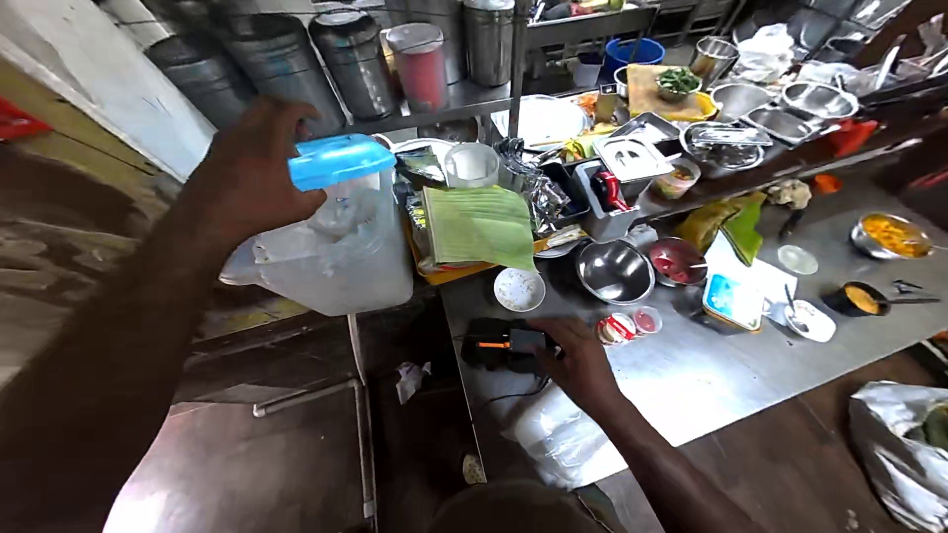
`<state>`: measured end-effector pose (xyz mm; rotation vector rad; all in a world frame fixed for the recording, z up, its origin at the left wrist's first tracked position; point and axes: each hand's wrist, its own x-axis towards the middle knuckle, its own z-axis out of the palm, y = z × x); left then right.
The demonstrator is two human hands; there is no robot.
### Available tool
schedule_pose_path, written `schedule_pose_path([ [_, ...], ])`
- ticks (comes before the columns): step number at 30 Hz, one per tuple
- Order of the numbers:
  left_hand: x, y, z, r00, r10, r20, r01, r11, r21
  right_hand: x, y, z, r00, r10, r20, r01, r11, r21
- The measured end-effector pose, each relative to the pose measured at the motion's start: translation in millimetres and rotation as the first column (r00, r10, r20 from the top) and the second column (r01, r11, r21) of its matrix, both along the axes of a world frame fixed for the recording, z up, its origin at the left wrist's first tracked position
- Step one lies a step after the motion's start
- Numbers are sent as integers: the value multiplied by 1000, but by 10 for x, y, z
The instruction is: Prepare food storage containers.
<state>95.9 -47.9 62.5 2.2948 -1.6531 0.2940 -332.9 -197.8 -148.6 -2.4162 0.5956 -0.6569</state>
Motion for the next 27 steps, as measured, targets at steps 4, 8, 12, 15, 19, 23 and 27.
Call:
schedule_pose_path([
  [4,10,-240,-58,993,38,108,-43,998,37,767,-608,-98,998,-36,-59,18,957,-288],
  [8,-197,-319,85,970,210,124,-210,978,-9,1370,-1199,86,977,147,-157,-188,938,-291],
  [12,-434,-339,281,938,316,141,-299,945,-133,1682,-1665,913,903,309,-300,-357,926,-122],
  [15,-611,-479,425,928,335,165,-285,921,-267,1886,-1856,1433,944,324,-64,-331,922,-200],
  [19,-927,-952,431,923,350,162,-293,909,-297,2179,-1959,1827,945,255,204,-183,931,-317],
  [23,-1018,-1519,143,957,239,168,-194,950,-247,2434,-2153,1453,955,286,75,-226,870,-439],
  [27,-985,-1986,-530,978,29,207,-35,999,27,2326,-2444,742,888,431,-159,-460,847,-269],
])
